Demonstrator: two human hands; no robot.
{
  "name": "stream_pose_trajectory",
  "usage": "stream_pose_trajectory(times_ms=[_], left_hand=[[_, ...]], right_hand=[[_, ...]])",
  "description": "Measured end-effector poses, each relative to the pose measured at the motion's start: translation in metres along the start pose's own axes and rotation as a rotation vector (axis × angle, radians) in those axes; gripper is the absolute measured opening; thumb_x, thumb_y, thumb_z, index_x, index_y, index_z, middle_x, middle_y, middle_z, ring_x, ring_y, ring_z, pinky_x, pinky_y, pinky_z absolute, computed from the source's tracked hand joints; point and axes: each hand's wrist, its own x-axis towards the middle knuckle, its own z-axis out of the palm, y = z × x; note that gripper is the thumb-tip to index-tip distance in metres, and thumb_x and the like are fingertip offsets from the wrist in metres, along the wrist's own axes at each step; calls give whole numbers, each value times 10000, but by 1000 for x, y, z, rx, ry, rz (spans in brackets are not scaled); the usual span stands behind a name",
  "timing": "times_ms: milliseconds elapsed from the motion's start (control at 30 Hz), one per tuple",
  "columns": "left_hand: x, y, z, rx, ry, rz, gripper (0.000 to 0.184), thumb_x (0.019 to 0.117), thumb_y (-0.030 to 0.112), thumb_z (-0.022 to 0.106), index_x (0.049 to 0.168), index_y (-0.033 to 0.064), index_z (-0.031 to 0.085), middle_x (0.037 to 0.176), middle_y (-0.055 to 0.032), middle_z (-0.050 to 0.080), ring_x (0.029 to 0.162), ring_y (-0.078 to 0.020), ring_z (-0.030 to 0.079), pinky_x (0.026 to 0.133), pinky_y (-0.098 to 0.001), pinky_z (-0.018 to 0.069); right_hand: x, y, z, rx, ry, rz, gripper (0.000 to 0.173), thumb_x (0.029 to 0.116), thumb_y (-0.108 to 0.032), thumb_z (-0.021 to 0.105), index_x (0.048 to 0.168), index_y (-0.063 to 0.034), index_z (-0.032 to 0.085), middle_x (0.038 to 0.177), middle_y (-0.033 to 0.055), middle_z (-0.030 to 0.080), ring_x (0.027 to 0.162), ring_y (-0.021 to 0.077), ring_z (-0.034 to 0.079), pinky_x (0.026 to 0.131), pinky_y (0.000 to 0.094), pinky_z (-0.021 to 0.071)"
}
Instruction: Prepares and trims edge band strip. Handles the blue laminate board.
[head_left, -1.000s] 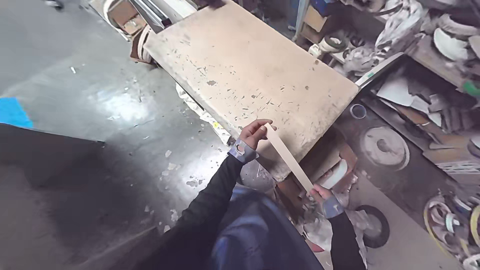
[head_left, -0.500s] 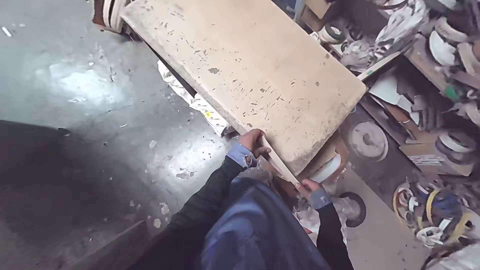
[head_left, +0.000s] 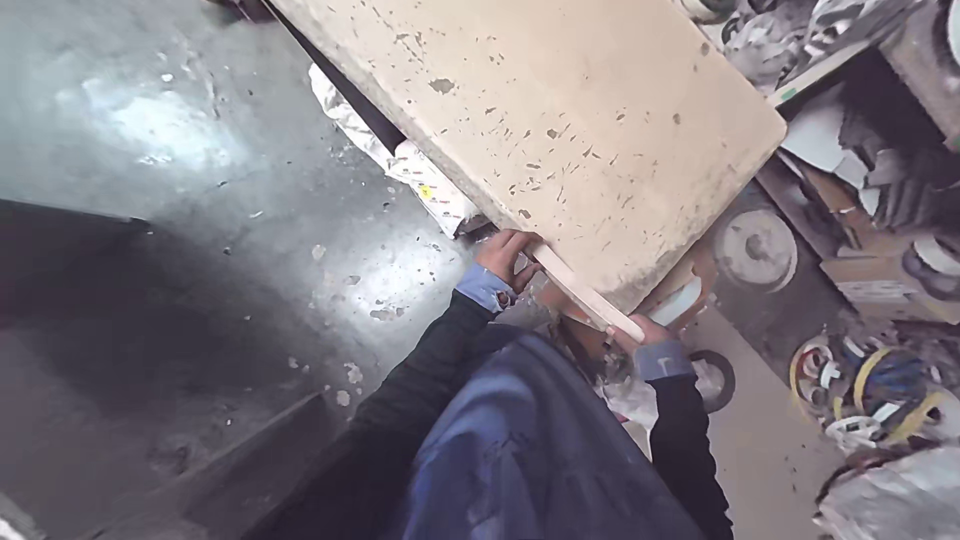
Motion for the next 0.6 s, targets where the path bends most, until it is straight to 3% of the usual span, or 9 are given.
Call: stream_pose_trajectory(times_ms=[133,267,400,500,533,600], left_hand=[[1,3,-1,19,-103,-79,577,868,282,813,1373,85,613,1281,-220,640,1214,-363,620,1065,-512,499],[-1,18,5,238,-60,-109,556,890,435,752,1367,162,664,1351,-205,612,1257,-399,578,1043,-576,472],[8,40,12,401,-182,-112,643,888,501,728,1337,48,649,1437,-229,550,1371,-418,489,1120,-587,399],[12,48,23,465,-241,-76,854,843,570,747,1447,3,541,1525,-273,455,1413,-445,444,1148,-570,375],[10,47,27,455,-230,-51,881,831,585,753,1468,21,525,1555,-285,414,1439,-457,410,1165,-578,354],[6,46,30,393,-98,38,779,817,593,741,1404,98,607,1545,-287,428,1428,-469,421,1149,-600,364]], right_hand=[[-2,-6,7,-19,16,76,583,925,-627,635,1243,-140,674,1091,161,733,1050,350,700,927,619,523],[-1,-4,12,11,49,75,598,927,-627,633,1262,-133,668,1131,163,725,1083,352,690,944,612,518],[1,1,16,105,51,65,584,910,-608,675,1237,-124,675,1130,165,723,1076,344,690,953,607,517],[3,7,19,164,77,46,577,886,-598,710,1189,-107,692,1086,164,728,1043,335,696,947,599,523],[1,7,20,171,97,44,570,885,-601,706,1176,-111,701,1071,163,733,1034,334,700,942,598,525],[-7,2,23,172,179,60,572,890,-607,693,1168,-108,713,1041,166,743,1002,348,713,913,610,535]])
